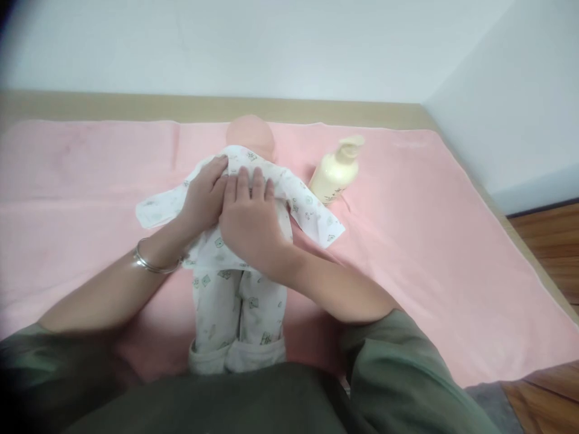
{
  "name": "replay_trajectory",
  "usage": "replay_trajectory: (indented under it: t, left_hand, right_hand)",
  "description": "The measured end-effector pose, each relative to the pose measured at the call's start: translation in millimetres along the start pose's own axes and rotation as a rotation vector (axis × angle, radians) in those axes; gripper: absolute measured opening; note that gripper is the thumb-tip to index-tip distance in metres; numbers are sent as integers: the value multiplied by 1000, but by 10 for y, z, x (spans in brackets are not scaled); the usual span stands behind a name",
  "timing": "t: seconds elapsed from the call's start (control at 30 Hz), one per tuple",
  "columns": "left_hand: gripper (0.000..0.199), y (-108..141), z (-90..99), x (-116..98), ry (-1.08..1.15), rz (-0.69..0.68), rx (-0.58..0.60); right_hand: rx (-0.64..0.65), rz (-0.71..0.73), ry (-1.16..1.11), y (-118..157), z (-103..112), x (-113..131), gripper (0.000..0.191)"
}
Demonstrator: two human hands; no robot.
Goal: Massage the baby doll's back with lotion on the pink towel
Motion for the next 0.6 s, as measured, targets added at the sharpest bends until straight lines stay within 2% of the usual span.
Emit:
replay_trajectory:
  t: [0.07,0.17,0.3,0.4,0.5,0.6]
  left_hand:
    - [47,-39,-2,54,-14,22,5]
    - [47,1,-19,29,-29,8,7]
    - [52,210,-59,-188,-66,-35,14]
    - [56,354,-88,-349,-77,-38,33]
    - [59,363,-97,-351,-25,-9,62]
    - [58,236,-73,-191,56,16,58]
  right_hand:
    - [-1,39,7,40,-4,57,62]
    - [28,32,-67,-88,-2,-61,62]
    - [52,-59,-205,-389,-3,-400,64]
    - [37,-100,-230,-486,-3,-520,65]
    - [30,-111,-170,-423,-5,-456,63]
    - [26,-95,-76,-266,5,-296,61]
Point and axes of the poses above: each hand's wrist, its own y-axis away from the middle knuckle, its own z-axis out of the back of the hand, x = y × z, the point moved 5 cm from there along -y, towards the middle knuckle, and after that the axes turned 1 degree about y, right-handed, at the moved point
